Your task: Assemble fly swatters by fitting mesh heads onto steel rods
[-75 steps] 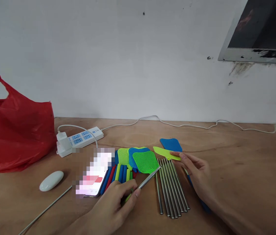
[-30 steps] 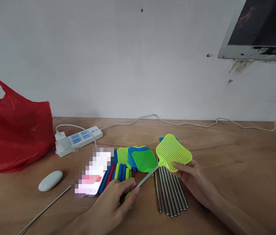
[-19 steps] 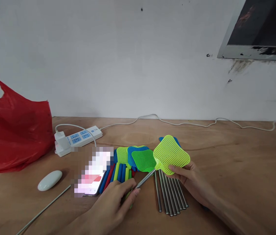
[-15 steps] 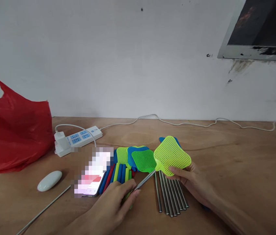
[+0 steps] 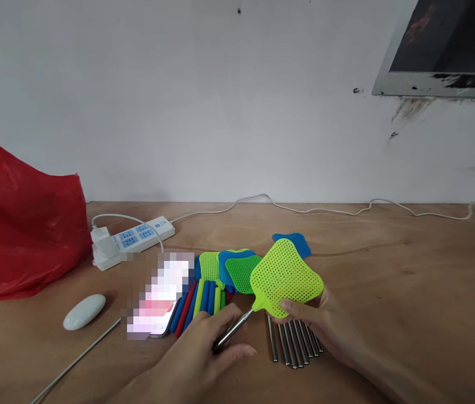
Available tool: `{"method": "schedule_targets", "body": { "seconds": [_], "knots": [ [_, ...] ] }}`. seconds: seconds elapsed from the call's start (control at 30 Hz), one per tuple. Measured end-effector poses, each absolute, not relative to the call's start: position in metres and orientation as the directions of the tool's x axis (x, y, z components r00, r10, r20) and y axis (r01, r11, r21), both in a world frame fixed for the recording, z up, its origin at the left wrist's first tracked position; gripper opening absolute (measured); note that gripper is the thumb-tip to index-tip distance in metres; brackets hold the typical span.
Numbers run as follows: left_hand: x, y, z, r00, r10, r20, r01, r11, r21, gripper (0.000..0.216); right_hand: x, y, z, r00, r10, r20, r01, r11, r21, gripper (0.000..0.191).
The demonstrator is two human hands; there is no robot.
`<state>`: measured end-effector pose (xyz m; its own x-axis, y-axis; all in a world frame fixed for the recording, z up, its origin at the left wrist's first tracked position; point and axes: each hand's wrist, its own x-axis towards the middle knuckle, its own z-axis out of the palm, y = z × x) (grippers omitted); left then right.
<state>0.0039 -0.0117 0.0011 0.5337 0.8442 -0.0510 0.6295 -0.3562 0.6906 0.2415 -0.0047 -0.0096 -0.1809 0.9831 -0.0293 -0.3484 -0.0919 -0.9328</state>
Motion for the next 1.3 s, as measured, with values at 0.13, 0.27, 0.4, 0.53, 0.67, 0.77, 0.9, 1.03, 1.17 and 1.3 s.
{"method": "schedule_targets", "body": {
  "seconds": [0.13,0.27,0.4,0.53,0.67,0.77,0.9,1.03,1.17,1.3],
  "knots": [
    [0.001,-0.011,0.004,0.513,0.858,0.009,0.641,-0.390,0.661,0.032,0.244,-0.002,-0.009,-0.114,0.993,-0.031,-0.396,-0.074,-0.915,0.042],
    [-0.003,-0.009,0.005,0.500,0.866,0.005,0.672,-0.391,0.629,0.033,0.249,0.004,-0.010,-0.048,0.998,-0.038,-0.439,-0.055,-0.897,0.027],
    [-0.002,-0.006,0.003,0.542,0.841,-0.001,0.643,-0.414,0.644,0.039,0.253,0.010,-0.011,0.084,0.995,-0.057,-0.493,-0.008,-0.870,0.020],
    [-0.002,-0.005,0.000,0.534,0.843,0.071,0.625,-0.450,0.638,0.039,0.257,0.013,-0.009,0.155,0.984,-0.089,-0.512,0.003,-0.859,0.024],
    [-0.004,-0.004,0.000,0.504,0.855,0.123,0.623,-0.458,0.634,0.037,0.259,0.014,-0.007,0.103,0.990,-0.092,-0.488,-0.030,-0.872,0.026],
    [-0.005,-0.005,-0.002,0.492,0.856,0.158,0.625,-0.474,0.621,0.037,0.260,0.014,-0.008,0.076,0.995,-0.058,-0.460,-0.016,-0.888,0.025],
    [-0.006,-0.006,-0.007,0.472,0.861,0.191,0.639,-0.483,0.598,0.034,0.261,0.015,-0.012,0.079,0.996,-0.037,-0.449,0.003,-0.894,0.026],
    [-0.004,-0.005,-0.007,0.464,0.865,0.191,0.642,-0.477,0.600,0.034,0.261,0.015,-0.012,0.054,0.998,-0.030,-0.450,-0.003,-0.893,0.024],
    [-0.002,-0.005,-0.004,0.477,0.864,0.163,0.599,-0.455,0.659,0.038,0.256,0.013,-0.008,-0.034,0.999,0.011,-0.435,-0.005,-0.900,0.021],
    [0.000,-0.005,-0.005,0.519,0.850,0.091,0.570,-0.423,0.704,0.042,0.248,0.007,-0.009,-0.092,0.994,0.059,-0.394,0.018,-0.919,0.021]
  ]
}}
